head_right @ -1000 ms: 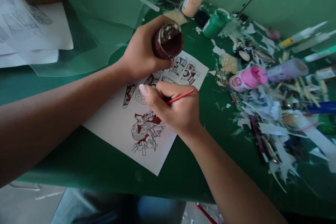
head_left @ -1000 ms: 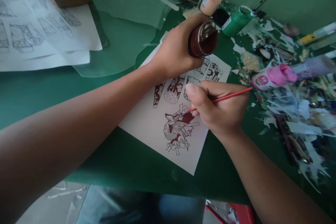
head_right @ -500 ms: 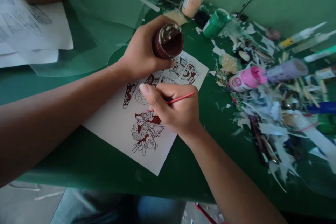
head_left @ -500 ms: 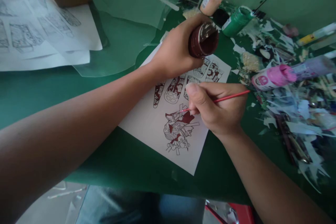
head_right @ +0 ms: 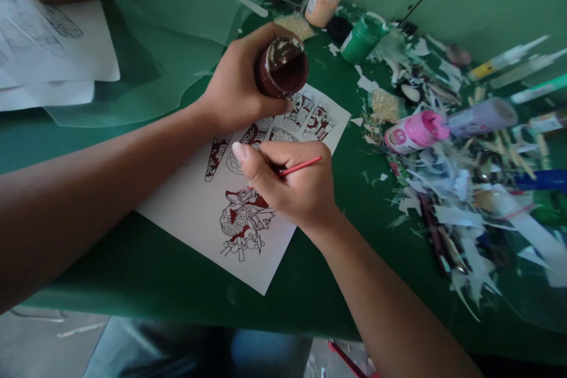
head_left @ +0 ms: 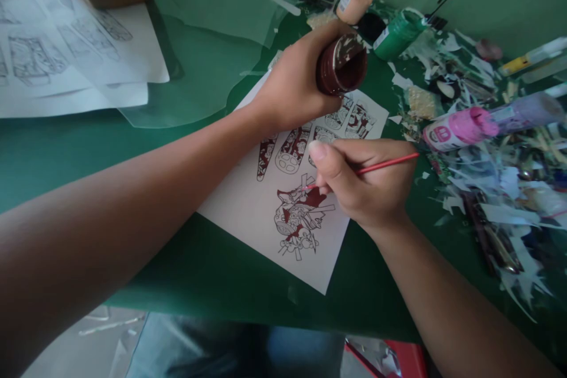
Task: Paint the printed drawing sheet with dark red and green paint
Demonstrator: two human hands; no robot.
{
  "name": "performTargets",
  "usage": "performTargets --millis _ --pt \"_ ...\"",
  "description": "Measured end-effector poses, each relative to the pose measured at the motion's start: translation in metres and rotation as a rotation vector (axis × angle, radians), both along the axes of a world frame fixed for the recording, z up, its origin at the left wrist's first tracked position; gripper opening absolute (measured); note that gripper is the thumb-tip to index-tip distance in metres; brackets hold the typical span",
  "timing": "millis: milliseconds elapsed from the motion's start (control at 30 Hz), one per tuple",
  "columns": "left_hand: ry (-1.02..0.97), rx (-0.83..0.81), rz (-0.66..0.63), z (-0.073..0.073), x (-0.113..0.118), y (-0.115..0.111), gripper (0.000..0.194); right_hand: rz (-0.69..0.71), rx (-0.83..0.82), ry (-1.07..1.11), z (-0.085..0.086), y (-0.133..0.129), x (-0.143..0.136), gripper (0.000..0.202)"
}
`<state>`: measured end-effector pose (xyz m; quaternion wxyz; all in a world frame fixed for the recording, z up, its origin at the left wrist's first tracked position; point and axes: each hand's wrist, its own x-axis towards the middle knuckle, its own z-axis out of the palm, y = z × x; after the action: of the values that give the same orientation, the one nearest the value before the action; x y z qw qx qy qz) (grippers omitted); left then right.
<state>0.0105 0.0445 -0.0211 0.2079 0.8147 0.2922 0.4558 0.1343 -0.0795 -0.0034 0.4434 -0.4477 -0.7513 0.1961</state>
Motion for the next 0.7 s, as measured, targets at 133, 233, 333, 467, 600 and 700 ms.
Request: performTargets --millis 133,233,333,467,600,700 --pt "0.042 -0.025 0.013 0.0008 -0.0003 0.0008 0.044 0.000 0.014 -0.030 -0.0002 0.0003 0.0007 0.048" --pt "0.023 -0.020 0.010 0.0005 0.0001 0.0001 0.045 -0.003 0.022 -0.027 0.0000 0.0000 0.0009 0.048" --pt "-0.023 -0.003 -0.002 -0.0001 0.0005 -0.0011 0.048 -0.001 0.026 -0.015 0.0005 -0.0005 0.0005 0.049" --pt "-0.043 0.005 -0.004 -0.0011 0.0010 -0.0014 0.048 -0.004 0.025 -0.038 0.0009 -0.0007 0.0006 0.049" --pt "-0.029 -0.004 0.029 -0.0022 0.0016 -0.0001 0.043 -0.001 0.004 -0.037 0.0009 -0.0009 0.0015 0.048" --pt "-0.035 0.008 0.017 -0.0035 0.0019 0.0010 0.044 0.003 -0.002 -0.010 0.0010 -0.0012 0.0017 0.048"
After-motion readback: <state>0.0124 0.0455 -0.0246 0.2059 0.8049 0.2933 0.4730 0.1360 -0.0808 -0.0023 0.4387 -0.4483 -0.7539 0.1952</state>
